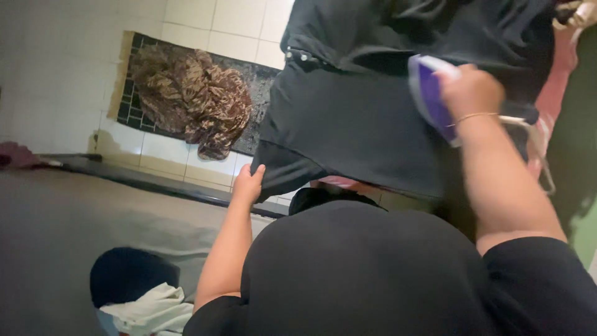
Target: Ironing and folding a variety of clothing items on an ironing board.
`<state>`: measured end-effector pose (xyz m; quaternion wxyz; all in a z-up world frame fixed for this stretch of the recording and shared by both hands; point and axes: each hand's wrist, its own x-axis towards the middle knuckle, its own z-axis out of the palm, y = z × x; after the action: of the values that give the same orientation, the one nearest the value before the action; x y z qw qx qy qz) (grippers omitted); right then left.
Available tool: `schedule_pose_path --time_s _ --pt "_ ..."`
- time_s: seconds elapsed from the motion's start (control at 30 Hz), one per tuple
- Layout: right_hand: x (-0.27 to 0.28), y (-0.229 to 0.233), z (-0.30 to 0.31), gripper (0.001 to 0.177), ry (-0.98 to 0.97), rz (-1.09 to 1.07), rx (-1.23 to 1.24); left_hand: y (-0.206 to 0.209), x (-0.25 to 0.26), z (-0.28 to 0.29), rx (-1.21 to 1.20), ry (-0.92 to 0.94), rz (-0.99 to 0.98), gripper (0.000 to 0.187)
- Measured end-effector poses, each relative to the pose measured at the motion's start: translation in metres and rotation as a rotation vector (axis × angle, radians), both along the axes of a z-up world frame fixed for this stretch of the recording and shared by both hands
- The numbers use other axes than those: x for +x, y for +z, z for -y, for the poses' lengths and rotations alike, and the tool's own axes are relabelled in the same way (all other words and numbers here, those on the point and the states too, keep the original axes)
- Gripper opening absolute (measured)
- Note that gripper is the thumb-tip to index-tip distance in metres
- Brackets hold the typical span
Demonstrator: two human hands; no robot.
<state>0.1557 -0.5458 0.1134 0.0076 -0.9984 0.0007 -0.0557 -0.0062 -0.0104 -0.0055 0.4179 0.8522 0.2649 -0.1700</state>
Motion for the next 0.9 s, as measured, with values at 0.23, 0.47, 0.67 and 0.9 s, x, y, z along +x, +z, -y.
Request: schedule_pose_path --time_s 0.23,0.47,0.67,0.9 --pt "0.037 -0.01 0.046 0.06 -0.063 -0.266 0.114 -0.014 -0.013 -0.003 -0.074 0.063 0.077 0.043" --pt "0.005 0.087 -0.18 0.056 0.233 -0.56 0.102 -0.014 -0.028 0.0 -0.307 0.191 0.186 0.037" --pt "-0.011 0.082 -0.289 0.053 0.678 -0.469 -0.006 -0.013 -0.031 0.0 -0.19 0.14 0.309 0.036" --pt "0.074 0.061 -0.29 0.056 0.457 -0.253 0.003 -0.004 -0.044 0.01 -0.121 0.147 0.246 0.037"
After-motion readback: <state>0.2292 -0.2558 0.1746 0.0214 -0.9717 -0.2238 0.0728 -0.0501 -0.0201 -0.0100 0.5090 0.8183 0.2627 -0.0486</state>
